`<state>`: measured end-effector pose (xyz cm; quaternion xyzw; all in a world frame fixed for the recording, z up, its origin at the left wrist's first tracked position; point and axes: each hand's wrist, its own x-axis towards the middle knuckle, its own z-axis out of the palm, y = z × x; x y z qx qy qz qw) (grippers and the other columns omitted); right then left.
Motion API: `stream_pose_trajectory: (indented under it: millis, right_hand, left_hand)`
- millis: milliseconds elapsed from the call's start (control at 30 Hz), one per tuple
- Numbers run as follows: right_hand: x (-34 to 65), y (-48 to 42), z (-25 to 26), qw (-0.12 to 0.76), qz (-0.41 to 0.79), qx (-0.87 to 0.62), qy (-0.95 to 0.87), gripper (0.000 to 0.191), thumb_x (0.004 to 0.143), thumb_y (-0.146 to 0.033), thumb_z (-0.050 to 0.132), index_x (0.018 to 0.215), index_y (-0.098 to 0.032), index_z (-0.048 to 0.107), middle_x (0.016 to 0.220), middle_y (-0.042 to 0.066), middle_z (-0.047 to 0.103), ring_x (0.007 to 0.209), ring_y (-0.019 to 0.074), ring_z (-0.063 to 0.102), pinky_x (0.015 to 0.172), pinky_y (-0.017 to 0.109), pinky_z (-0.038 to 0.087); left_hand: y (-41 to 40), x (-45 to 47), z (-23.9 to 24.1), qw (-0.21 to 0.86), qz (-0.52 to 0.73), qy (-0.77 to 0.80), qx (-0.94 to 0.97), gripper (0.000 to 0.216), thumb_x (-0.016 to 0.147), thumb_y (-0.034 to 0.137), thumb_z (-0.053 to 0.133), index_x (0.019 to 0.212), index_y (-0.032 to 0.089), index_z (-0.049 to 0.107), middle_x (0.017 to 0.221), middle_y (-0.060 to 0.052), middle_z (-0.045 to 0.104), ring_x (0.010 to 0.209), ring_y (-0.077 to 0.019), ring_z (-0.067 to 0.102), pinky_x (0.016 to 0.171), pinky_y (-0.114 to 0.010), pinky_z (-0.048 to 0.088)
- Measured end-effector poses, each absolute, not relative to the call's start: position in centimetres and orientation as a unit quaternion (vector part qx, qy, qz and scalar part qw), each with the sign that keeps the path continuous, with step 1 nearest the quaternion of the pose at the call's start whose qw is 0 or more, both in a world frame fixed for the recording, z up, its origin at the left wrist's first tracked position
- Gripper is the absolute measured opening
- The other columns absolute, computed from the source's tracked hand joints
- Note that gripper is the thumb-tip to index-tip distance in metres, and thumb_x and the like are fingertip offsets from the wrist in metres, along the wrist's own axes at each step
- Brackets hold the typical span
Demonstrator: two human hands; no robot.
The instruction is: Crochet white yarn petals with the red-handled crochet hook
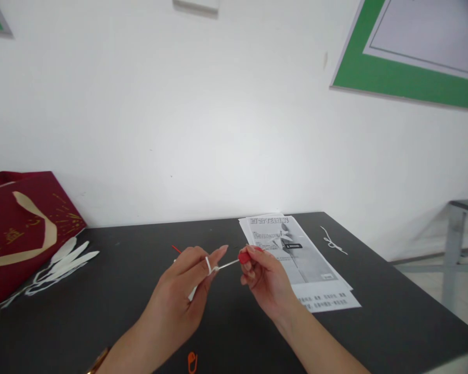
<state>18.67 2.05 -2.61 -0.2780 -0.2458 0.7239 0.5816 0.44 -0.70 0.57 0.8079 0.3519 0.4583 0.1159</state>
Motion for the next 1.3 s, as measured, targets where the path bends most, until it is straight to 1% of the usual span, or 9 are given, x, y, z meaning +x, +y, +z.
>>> stream_pose_trajectory:
  millis: [100,267,400,633,767,867,967,1100,1300]
  right_hand:
    - [18.6,2.0,-2.7,0.581,0.725,-0.281,-0.239,0.019,0.066,-0.026,0.08,0.073,-0.009,0.072,0.05,-0.003,0.06,0.04,0.0049,0.047,0.038,0.018,0.053]
    - [18.3,1.8,-2.8,0.574,0.741,-0.274,-0.216,0.02,0.066,-0.024,0.081,0.075,-0.009,0.072,0.052,-0.002,0.061,0.041,0.0045,0.049,0.039,0.016,0.053]
    - [18.1,1.5,-2.8,0.579,0.736,-0.267,-0.227,0.022,0.068,-0.026,0.081,0.079,-0.008,0.073,0.055,-0.001,0.064,0.044,0.005,0.053,0.043,0.016,0.055]
    - [17.6,0.6,-2.7,0.609,0.662,-0.281,-0.333,0.02,0.079,-0.033,0.072,0.085,-0.014,0.073,0.062,0.001,0.067,0.051,0.008,0.06,0.051,0.018,0.055]
    - [17.7,-0.4,-3.4,0.628,0.449,-0.313,-0.553,0.014,0.087,-0.02,0.061,0.095,-0.02,0.073,0.077,0.004,0.07,0.063,0.0126,0.065,0.06,0.025,0.056]
    - [18.1,-0.8,-4.0,0.591,0.193,-0.257,-0.74,0.038,0.084,-0.003,0.055,0.115,-0.021,0.067,0.094,0.01,0.069,0.08,0.0183,0.064,0.067,0.03,0.054]
    - [18.6,-0.8,-4.1,0.564,0.066,-0.214,-0.795,0.051,0.081,0.004,0.052,0.125,-0.02,0.06,0.097,0.013,0.067,0.083,0.0199,0.061,0.067,0.033,0.054]
    - [19.0,-0.5,-3.5,0.569,0.132,-0.198,-0.787,0.049,0.083,0.004,0.05,0.122,-0.023,0.062,0.099,0.011,0.067,0.084,0.0189,0.062,0.068,0.032,0.055]
    - [18.7,-0.8,-2.8,0.608,0.326,-0.237,-0.684,0.033,0.088,-0.006,0.056,0.107,-0.029,0.071,0.09,0.005,0.068,0.07,0.0153,0.065,0.06,0.028,0.055]
  left_hand:
    - [-0.4,0.7,-0.2,0.215,0.49,0.411,0.738,0.044,0.084,0.013,0.06,0.126,0.023,0.061,0.08,-0.003,0.065,0.074,-0.0163,0.061,0.069,-0.027,0.05]
    - [-0.2,2.2,-1.6,0.441,0.602,0.417,0.518,0.062,0.074,0.02,0.075,0.132,0.027,0.055,0.066,0.005,0.058,0.064,-0.0113,0.056,0.066,-0.023,0.048]
    - [-0.4,3.3,-2.1,0.459,0.661,0.396,0.441,0.063,0.069,0.018,0.079,0.128,0.029,0.06,0.066,0.006,0.057,0.067,-0.0097,0.054,0.066,-0.02,0.046]
    - [-0.6,3.8,-2.3,0.46,0.682,0.409,0.394,0.077,0.065,0.018,0.081,0.135,0.029,0.052,0.064,0.007,0.057,0.062,-0.008,0.053,0.063,-0.018,0.045]
    - [-0.5,4.1,-2.4,0.503,0.685,0.397,0.348,0.081,0.065,0.016,0.082,0.138,0.026,0.048,0.061,0.009,0.057,0.06,-0.0074,0.055,0.065,-0.018,0.045]
    - [-0.4,4.0,-2.1,0.589,0.667,0.352,0.29,0.079,0.065,0.011,0.081,0.137,0.023,0.049,0.059,0.008,0.058,0.06,-0.0079,0.057,0.067,-0.02,0.047]
    - [0.0,3.1,-1.7,0.677,0.613,0.32,0.25,0.074,0.062,0.006,0.079,0.131,0.02,0.056,0.06,0.006,0.061,0.056,-0.0079,0.058,0.062,-0.02,0.046]
    - [0.5,1.6,-1.3,0.747,0.54,0.279,0.271,0.067,0.061,0.004,0.078,0.125,0.019,0.062,0.065,0.0,0.067,0.056,-0.0116,0.06,0.06,-0.025,0.048]
    - [0.6,1.0,-0.7,0.743,0.546,0.249,0.297,0.063,0.062,0.005,0.076,0.122,0.02,0.065,0.064,0.001,0.062,0.06,-0.0121,0.057,0.06,-0.025,0.046]
